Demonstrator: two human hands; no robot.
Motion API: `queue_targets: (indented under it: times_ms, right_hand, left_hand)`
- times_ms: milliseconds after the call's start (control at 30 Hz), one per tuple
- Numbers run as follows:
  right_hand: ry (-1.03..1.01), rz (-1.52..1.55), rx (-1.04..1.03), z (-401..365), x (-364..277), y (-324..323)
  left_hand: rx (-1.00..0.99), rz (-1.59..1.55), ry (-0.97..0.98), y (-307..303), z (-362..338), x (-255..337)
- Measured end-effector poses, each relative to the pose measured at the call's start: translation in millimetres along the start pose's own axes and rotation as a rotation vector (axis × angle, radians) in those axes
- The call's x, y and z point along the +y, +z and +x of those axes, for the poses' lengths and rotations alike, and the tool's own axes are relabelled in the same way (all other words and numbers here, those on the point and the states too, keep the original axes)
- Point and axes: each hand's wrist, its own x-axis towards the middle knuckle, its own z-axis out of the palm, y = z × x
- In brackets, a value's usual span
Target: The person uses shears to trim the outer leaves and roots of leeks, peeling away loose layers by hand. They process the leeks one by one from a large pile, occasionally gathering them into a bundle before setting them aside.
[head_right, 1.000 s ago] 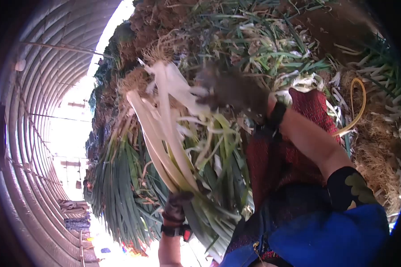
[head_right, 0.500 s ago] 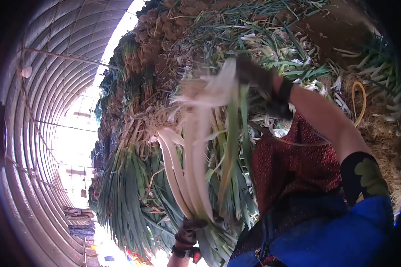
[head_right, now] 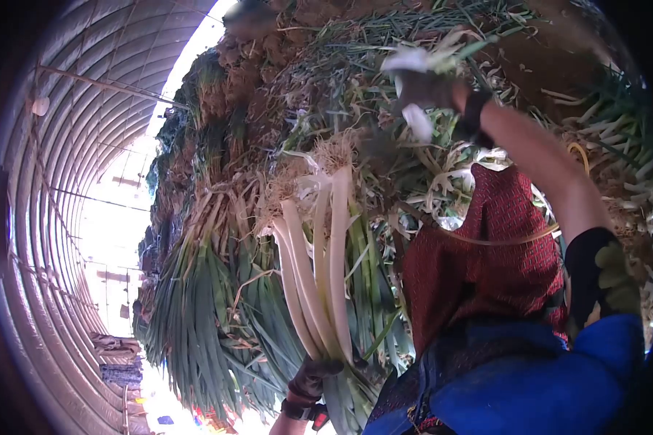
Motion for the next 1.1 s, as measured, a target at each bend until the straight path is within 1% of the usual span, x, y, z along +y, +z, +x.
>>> queue_targets:
  times_ms: [67,100,167,200,267,300,333,367,433,533,567,667,700,733,767,800,833,867,900,967,1000,1033,1100]
  right_hand:
    - [-0.118,0.026,-0.249,-24.1,-47.7,34.5]
    - [-0.195,0.089,-0.306,-34.4,-62.3,50.3]
    - [-0.287,0.176,-0.370,-57.0,-91.6,83.5]
    - [-0.305,0.199,-0.380,-65.2,-102.1,95.8]
    - [-0.295,0.213,-0.343,-73.0,-104.9,112.1]
    - [-0.277,0.208,-0.306,-72.4,-100.5,116.1]
    - [-0.258,0.190,-0.259,-69.6,-90.0,116.3]
    - [-0.230,0.164,-0.213,-63.9,-77.9,114.3]
    - [-0.155,0.094,-0.107,-48.8,-48.9,102.6]
    - [0.006,-0.078,0.023,-24.8,0.7,79.8]
    - [0.050,-0.114,0.075,-21.2,17.4,68.8]
    - [0.168,-0.226,0.256,-12.0,63.7,21.1]
    - [0.228,-0.309,0.254,-6.0,79.2,4.4]
    - [0.287,-0.570,0.160,3.2,92.8,-9.1]
    - [0.373,-0.383,0.089,-4.8,67.2,-21.4]
    - [0.454,-0.198,0.019,-10.8,39.7,-28.7]
    - [0.380,-0.152,-0.004,-20.1,30.5,-25.4]
    - [0.235,-0.135,-0.033,-33.1,19.8,-20.8]
    - [0.091,-0.108,-0.094,-51.1,6.3,-13.5]
    - [-0.121,-0.018,-0.227,-86.9,-23.9,6.7]
    - [-0.175,0.023,-0.283,-99.6,-34.6,16.1]
    - [-0.218,0.058,-0.326,-111.3,-45.4,27.0]
    - [-0.220,0.109,-0.365,-126.9,-56.5,47.7]
  left_hand:
    - [-0.083,0.033,0.017,13.0,-0.5,13.1]
    - [-0.126,0.050,0.024,20.4,0.2,19.1]
    - [-0.208,-0.040,-0.061,28.4,4.8,22.2]
    - [-0.250,-0.084,-0.104,32.0,6.6,23.9]
    - [-0.245,0.000,-0.062,41.3,2.9,28.3]
    - [-0.258,-0.008,-0.026,44.0,-0.3,26.5]
    - [-0.217,0.027,0.026,41.3,-4.1,18.0]
    - [-0.174,0.065,0.076,38.6,-8.0,9.3]
    - [-0.231,-0.001,0.148,-0.9,-7.0,-32.9]
    - [-0.284,0.013,-0.054,1.8,-6.9,-28.9]
    - [-0.318,0.093,0.021,0.8,-6.9,-26.2]
    - [-0.172,0.065,0.076,29.1,-21.8,-4.4]
    - [-0.137,0.080,0.050,23.8,-26.7,-15.0]
    - [-0.104,0.091,0.024,20.0,-29.9,-25.6]
    - [-0.163,0.033,-0.078,9.9,-24.5,-28.9]
    - [-0.197,-0.034,-0.089,13.2,-22.0,-20.6]
    - [-0.236,-0.102,-0.092,20.7,-14.1,-6.3]
    - [-0.279,-0.171,-0.091,26.3,-6.5,2.4]
    - [-0.317,-0.248,-0.093,27.2,2.2,-0.8]
    - [-0.346,-0.184,-0.126,39.0,8.8,17.9]
    - [-0.361,-0.157,-0.137,44.2,11.9,22.1]
    - [-0.383,-0.205,-0.062,48.7,18.3,16.6]
    - [-0.451,-0.193,-0.025,54.5,30.1,10.1]
